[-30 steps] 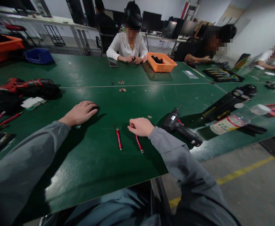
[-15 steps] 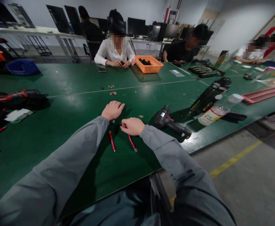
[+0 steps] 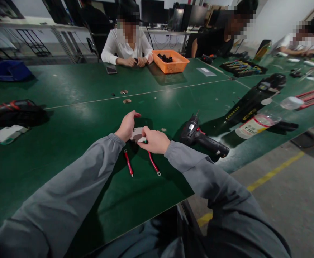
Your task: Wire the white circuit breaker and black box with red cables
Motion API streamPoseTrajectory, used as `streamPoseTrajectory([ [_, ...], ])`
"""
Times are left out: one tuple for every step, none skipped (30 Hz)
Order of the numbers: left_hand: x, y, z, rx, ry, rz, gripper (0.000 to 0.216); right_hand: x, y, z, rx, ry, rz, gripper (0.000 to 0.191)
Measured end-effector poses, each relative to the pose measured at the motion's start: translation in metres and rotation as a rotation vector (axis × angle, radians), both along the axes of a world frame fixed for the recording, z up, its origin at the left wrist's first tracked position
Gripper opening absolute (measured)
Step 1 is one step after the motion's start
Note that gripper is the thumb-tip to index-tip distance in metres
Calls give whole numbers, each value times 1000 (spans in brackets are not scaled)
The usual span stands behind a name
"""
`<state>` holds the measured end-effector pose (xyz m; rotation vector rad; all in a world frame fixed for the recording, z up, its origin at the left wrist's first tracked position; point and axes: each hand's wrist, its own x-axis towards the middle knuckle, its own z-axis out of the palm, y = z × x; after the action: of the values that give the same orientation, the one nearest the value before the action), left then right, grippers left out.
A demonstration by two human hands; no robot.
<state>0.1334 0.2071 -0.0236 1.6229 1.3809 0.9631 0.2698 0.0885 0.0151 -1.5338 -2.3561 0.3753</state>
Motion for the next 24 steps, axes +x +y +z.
streamPoseTrajectory([
  [-5, -3, 3, -12, -4, -11, 56, 0, 0, 0, -8, 3, 17, 32],
  [-13, -6, 6, -8, 4, -25, 54, 1, 0, 0, -15, 7, 32, 34],
  [-23, -8, 8, 7, 15, -37, 52, 1, 0, 1, -18, 12, 42, 37],
  [-38, -9, 11, 46, 46, -57, 49, 2, -1, 1, -20, 15, 51, 41],
  [-55, -10, 13, 117, 111, -70, 46, 2, -1, 1, -18, 15, 62, 45],
  [-76, -9, 15, 190, 206, -59, 43, 3, -1, 1, -16, 14, 75, 48],
  [-99, -8, 17, 258, 320, -34, 40, 3, -1, 2, -14, 9, 91, 50],
  [-123, -6, 18, 319, 457, 2, 38, 4, -1, 2, -14, 2, 104, 51],
  [-149, -4, 20, 364, 599, 43, 36, 4, -1, 2, -16, -6, 112, 50],
  [-175, -2, 22, 384, 730, 89, 35, 4, -1, 2, -21, -13, 116, 49],
  [-200, 0, 24, 375, 770, 134, 34, 4, -1, 2, -25, -19, 116, 49],
  [-225, 1, 26, 363, 790, 179, 36, 4, -1, 2, -26, -24, 115, 48],
  [-247, 1, 28, 353, 820, 241, 38, 4, -1, 2, -24, -29, 112, 48],
  [-268, 0, 30, 342, 896, 345, 41, 4, -1, 2, -22, -32, 110, 48],
  [-287, -1, 31, 333, 952, 445, 45, 4, -1, 2, -18, -35, 109, 48],
  [-303, -3, 31, 322, 982, 514, 47, 4, -1, 2, -15, -36, 106, 48],
  [-318, -5, 30, 322, 990, 566, 50, 4, -1, 3, -14, -35, 105, 48],
  [-330, -6, 29, 332, 987, 622, 52, 4, -1, 3, -16, -32, 106, 48],
  [-339, -8, 28, 341, 982, 674, 55, 3, -1, 3, -21, -29, 108, 48],
  [-347, -8, 26, 334, 980, 701, 59, 3, -1, 3, -26, -26, 111, 47],
  [-352, -8, 24, 322, 981, 719, 64, 3, -1, 4, -31, -23, 114, 47],
  [-355, -7, 22, 309, 986, 732, 68, 3, -1, 4, -38, -21, 117, 47],
  [-357, -6, 20, 291, 994, 741, 72, 3, -1, 5, -43, -20, 119, 48],
  [-358, -4, 19, 275, 1004, 750, 74, 3, -1, 5, -46, -21, 120, 48],
])
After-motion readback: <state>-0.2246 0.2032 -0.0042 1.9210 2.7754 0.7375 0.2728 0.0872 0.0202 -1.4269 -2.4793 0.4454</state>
